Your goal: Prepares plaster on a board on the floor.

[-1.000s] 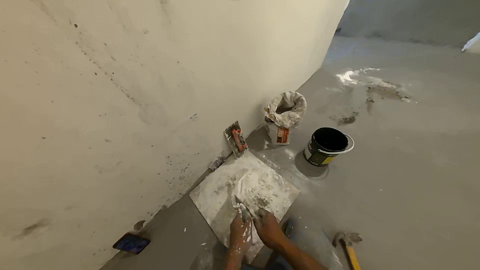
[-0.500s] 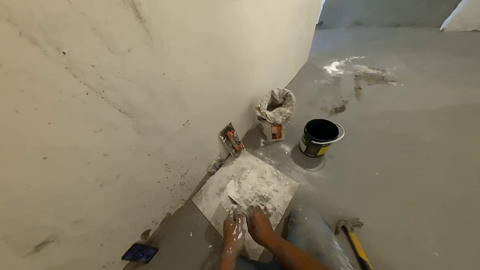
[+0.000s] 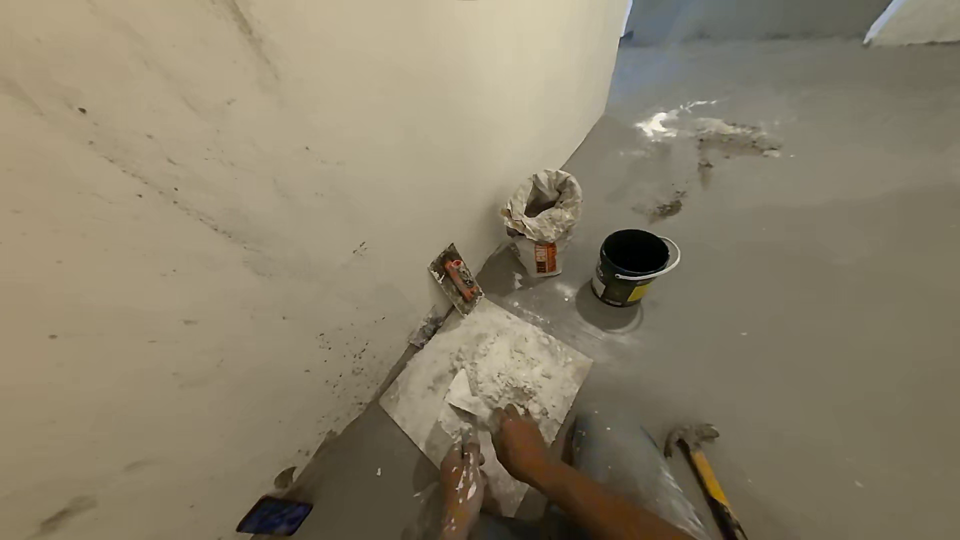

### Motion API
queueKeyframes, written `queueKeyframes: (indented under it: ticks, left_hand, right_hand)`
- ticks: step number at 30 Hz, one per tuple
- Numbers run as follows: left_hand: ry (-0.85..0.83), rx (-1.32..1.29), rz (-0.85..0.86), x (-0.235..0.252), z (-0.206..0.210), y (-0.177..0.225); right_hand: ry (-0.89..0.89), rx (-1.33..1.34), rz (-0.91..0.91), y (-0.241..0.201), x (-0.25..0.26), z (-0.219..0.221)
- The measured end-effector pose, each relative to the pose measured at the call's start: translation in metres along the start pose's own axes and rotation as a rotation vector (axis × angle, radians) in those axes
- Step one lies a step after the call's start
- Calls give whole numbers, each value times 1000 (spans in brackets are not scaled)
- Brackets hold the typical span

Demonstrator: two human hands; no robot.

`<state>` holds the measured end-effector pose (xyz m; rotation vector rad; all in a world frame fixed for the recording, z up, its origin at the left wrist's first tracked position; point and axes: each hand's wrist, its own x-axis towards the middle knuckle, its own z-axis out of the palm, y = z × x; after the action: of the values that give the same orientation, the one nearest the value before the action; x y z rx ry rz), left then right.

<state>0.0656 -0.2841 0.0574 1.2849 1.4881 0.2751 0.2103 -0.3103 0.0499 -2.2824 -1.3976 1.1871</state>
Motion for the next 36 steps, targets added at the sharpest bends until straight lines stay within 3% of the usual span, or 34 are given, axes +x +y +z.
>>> queueKeyframes:
  ticks: [3, 6, 12, 20, 23, 29, 33, 36]
  left_hand:
    - [-21, 35, 30, -17, -16, -8]
    - [31, -91, -17, -29, -27, -16]
    - [153, -291, -106, -21, -36, -52]
    - [380, -376, -96, -31, -73, -79]
    - [406, -335, -105, -39, -88, -92]
    - [394, -387, -94, -41, -84, -120]
    - [351, -458, -94, -36, -78, -122]
    - [356, -545, -136, -28, -78, -128]
  right_hand:
    - [46, 82, 64, 15, 21, -4]
    - [126, 148, 104, 17, 33, -14]
    - [199, 285, 104, 31, 24, -2]
    - [41, 218, 126, 44, 13, 50]
    - [-128, 108, 30, 27, 26, 58]
    - [-393, -199, -63, -66, 93, 68]
    - [-430, -306, -59, -101, 144, 63]
    - [-320, -329, -13, -104, 167, 46]
